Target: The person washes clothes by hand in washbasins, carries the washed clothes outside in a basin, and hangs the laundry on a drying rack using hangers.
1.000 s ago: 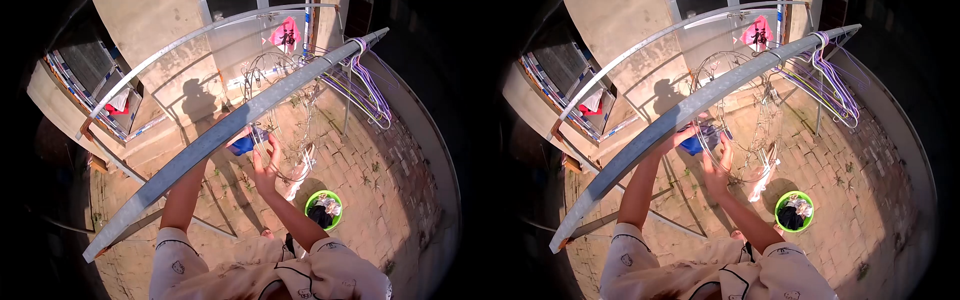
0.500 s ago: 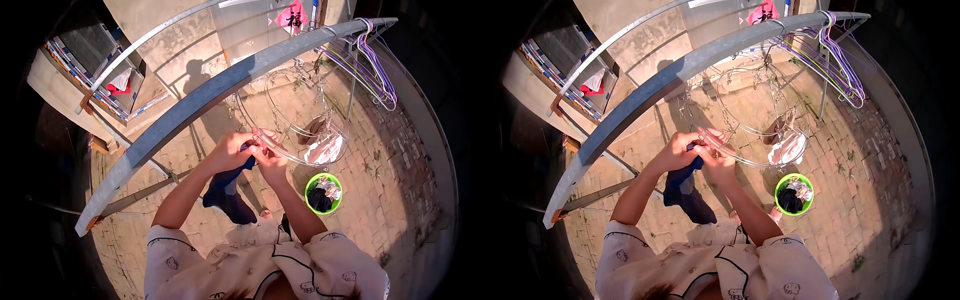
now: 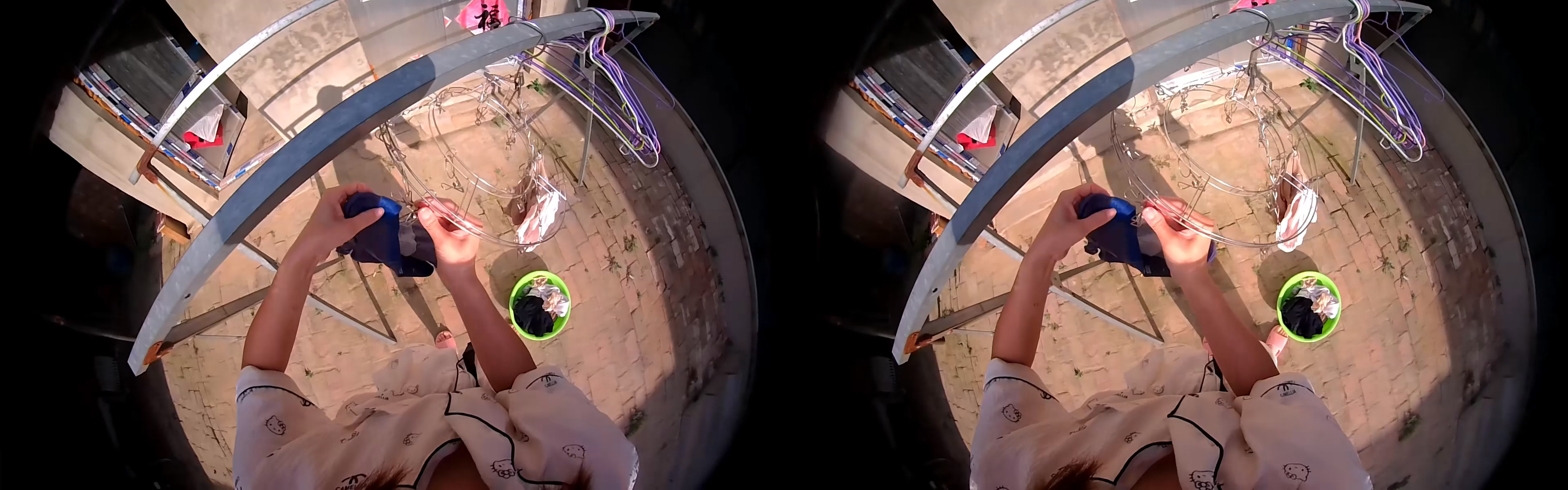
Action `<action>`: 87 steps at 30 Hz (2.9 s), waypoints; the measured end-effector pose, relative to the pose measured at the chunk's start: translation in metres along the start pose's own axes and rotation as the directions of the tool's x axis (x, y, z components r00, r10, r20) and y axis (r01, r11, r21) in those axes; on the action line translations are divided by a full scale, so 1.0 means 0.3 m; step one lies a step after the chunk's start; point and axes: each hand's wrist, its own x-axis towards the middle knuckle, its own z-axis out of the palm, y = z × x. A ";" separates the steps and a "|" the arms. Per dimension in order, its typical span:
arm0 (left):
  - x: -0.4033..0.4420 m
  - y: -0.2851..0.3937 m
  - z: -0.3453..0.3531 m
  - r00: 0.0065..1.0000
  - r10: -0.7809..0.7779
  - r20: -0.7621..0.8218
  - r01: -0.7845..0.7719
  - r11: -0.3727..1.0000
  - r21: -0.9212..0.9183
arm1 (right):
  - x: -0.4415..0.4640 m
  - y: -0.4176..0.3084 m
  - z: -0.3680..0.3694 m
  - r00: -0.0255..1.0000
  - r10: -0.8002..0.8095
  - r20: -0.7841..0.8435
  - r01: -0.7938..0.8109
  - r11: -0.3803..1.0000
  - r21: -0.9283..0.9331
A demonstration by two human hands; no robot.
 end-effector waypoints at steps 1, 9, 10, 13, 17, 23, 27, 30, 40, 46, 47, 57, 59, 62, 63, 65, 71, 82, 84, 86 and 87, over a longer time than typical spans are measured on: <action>0.004 -0.006 0.000 0.998 0.034 -0.045 -0.036 0.998 -0.049 | 0.004 0.006 0.006 0.999 0.040 -0.026 -0.038 0.997 0.066; -0.030 -0.034 -0.051 0.968 0.219 -0.121 -0.243 0.938 -0.245 | 0.013 0.030 0.040 0.988 0.152 -0.037 -0.132 0.934 0.333; -0.038 -0.030 -0.058 0.963 0.238 -0.125 -0.263 0.927 -0.268 | 0.009 0.030 0.045 0.987 0.156 -0.025 -0.137 0.924 0.357; -0.061 0.029 -0.047 0.947 0.284 -0.147 -0.315 0.911 -0.267 | 0.009 0.013 0.074 0.972 0.234 0.000 -0.216 0.896 0.387; -0.052 0.054 -0.047 0.938 0.298 -0.175 -0.338 0.899 -0.279 | 0.027 0.021 0.087 0.965 0.249 0.079 -0.261 0.896 0.360; -0.021 0.076 -0.045 0.909 0.361 -0.208 -0.410 0.865 -0.291 | 0.046 0.055 0.053 0.970 0.197 0.141 -0.230 0.935 0.271; 0.007 0.124 -0.043 0.867 0.460 -0.192 -0.499 0.798 -0.339 | 0.057 0.064 0.009 0.961 0.211 0.180 -0.249 0.941 0.228; 0.010 0.135 -0.028 0.865 0.471 -0.174 -0.501 0.791 -0.351 | 0.048 0.066 -0.021 0.955 0.206 0.213 -0.247 0.951 0.188; 0.057 -0.098 -0.065 0.962 0.073 -0.265 -0.234 0.722 -0.651 | -0.088 -0.035 -0.089 0.955 0.129 0.268 0.055 0.809 -0.586; 0.367 -0.109 -0.055 0.974 0.029 -0.224 -0.090 0.959 -0.267 | -0.138 -0.121 -0.030 0.871 0.236 0.431 0.068 0.812 -0.580; 0.443 -0.159 -0.057 0.974 0.111 -0.200 -0.139 0.982 -0.132 | -0.133 -0.162 -0.004 0.878 0.094 0.469 0.204 0.813 -0.545; 0.427 -0.120 0.008 0.861 0.374 -0.346 -0.382 0.923 0.048 | 0.425 -0.129 0.117 0.895 0.163 0.414 0.241 0.606 -0.758; 0.398 -0.155 0.046 0.846 0.420 -0.329 -0.461 0.886 -0.054 | 0.456 -0.027 0.129 0.884 0.142 0.445 0.283 0.595 -0.752; 0.329 -0.186 0.074 0.788 0.502 -0.356 -0.559 0.826 -0.071 | 0.433 0.021 0.153 0.885 0.062 0.461 0.342 0.584 -0.736; 0.319 -0.205 0.064 0.818 0.481 -0.315 -0.523 0.851 -0.056 | 0.387 0.010 0.153 0.900 0.010 0.436 0.348 0.585 -0.733; 0.287 -0.218 0.077 0.830 0.456 -0.321 -0.521 0.840 -0.153 | 0.355 0.028 0.145 0.919 -0.020 0.393 0.311 0.652 -0.692; 0.173 -0.202 0.009 0.972 -0.028 -0.235 -0.132 0.760 -0.637 | 0.383 0.052 0.106 0.917 0.152 0.370 0.139 0.745 -0.652; 0.176 -0.138 -0.014 0.983 -0.132 -0.126 -0.023 0.595 -0.803 | 0.373 -0.040 0.168 0.851 0.378 0.365 -0.187 0.867 -0.462; 0.186 -0.124 -0.009 0.980 -0.145 -0.137 -0.024 0.596 -0.803 | 0.368 -0.056 0.182 0.858 0.367 0.360 -0.150 0.848 -0.508; 0.207 -0.138 -0.012 0.972 -0.142 -0.187 -0.066 0.599 -0.798 | 0.371 -0.050 0.183 0.860 0.354 0.367 -0.130 0.848 -0.513; 0.224 -0.151 -0.012 0.967 -0.141 -0.210 -0.086 0.600 -0.796 | 0.377 -0.034 0.175 0.859 0.347 0.376 -0.130 0.859 -0.495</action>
